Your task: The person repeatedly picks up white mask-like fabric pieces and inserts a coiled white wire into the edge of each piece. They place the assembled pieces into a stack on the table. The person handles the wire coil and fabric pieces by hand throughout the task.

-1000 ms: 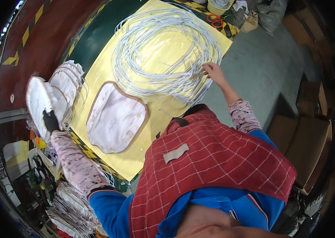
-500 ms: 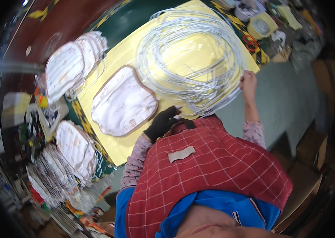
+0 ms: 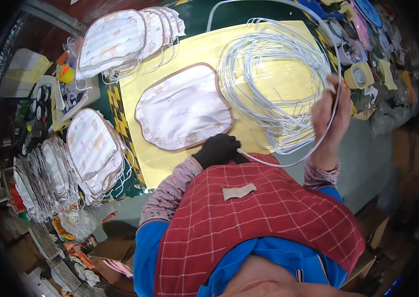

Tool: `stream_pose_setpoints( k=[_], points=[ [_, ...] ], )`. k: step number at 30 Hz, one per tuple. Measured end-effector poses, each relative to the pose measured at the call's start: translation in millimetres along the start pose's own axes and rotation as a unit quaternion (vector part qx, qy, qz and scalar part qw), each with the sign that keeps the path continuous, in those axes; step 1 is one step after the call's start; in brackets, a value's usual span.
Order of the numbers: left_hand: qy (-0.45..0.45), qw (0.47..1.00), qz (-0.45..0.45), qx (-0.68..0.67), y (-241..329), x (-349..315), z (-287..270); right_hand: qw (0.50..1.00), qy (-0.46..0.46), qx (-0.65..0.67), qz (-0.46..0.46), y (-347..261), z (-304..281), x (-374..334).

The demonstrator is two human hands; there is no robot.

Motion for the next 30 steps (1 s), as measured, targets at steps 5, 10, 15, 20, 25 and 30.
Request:
stream_pose_setpoints(
  k=[5, 10, 15, 20, 25, 30],
  points=[
    [0.072, 0.985, -0.089, -0.130, -150.8, 2.5, -3.7, 0.974, 0.014, -0.223, 0.039, 49.2, -6.5, 32.9],
    [0.222, 0.940, -0.153, 0.210, -261.4, 77.7, -66.1, 0.967, 0.054, -0.249, 0.014, 58.1, -14.1, 14.3],
    [0.112, 0.922, -0.196, 0.313, -293.0, 99.5, -50.5, 0.970, 0.058, -0.234, -0.001, 45.5, -27.0, -12.7],
    [0.254, 0.926, -0.267, 0.079, -303.7, 91.7, -99.1, 0.988, 0.028, -0.153, 0.001, 32.3, -38.2, -17.9],
    [0.370, 0.862, -0.284, -0.198, -187.3, 58.9, -212.8, 0.996, -0.009, -0.087, -0.004, 10.7, -57.4, -20.7],
    [0.473, 0.876, -0.094, 0.008, -121.0, 2.5, -252.8, 0.999, -0.037, -0.020, 0.004, 9.4, -67.9, -16.0]
  ],
)
Point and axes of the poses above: each hand's wrist, its own x-axis towards the middle knuckle, its own z-axis out of the palm, y = z × x, the point moved 7 cm from there along x, towards the middle knuckle, and after that the axes turned 12 degrees about y, right-handed, at the moved point
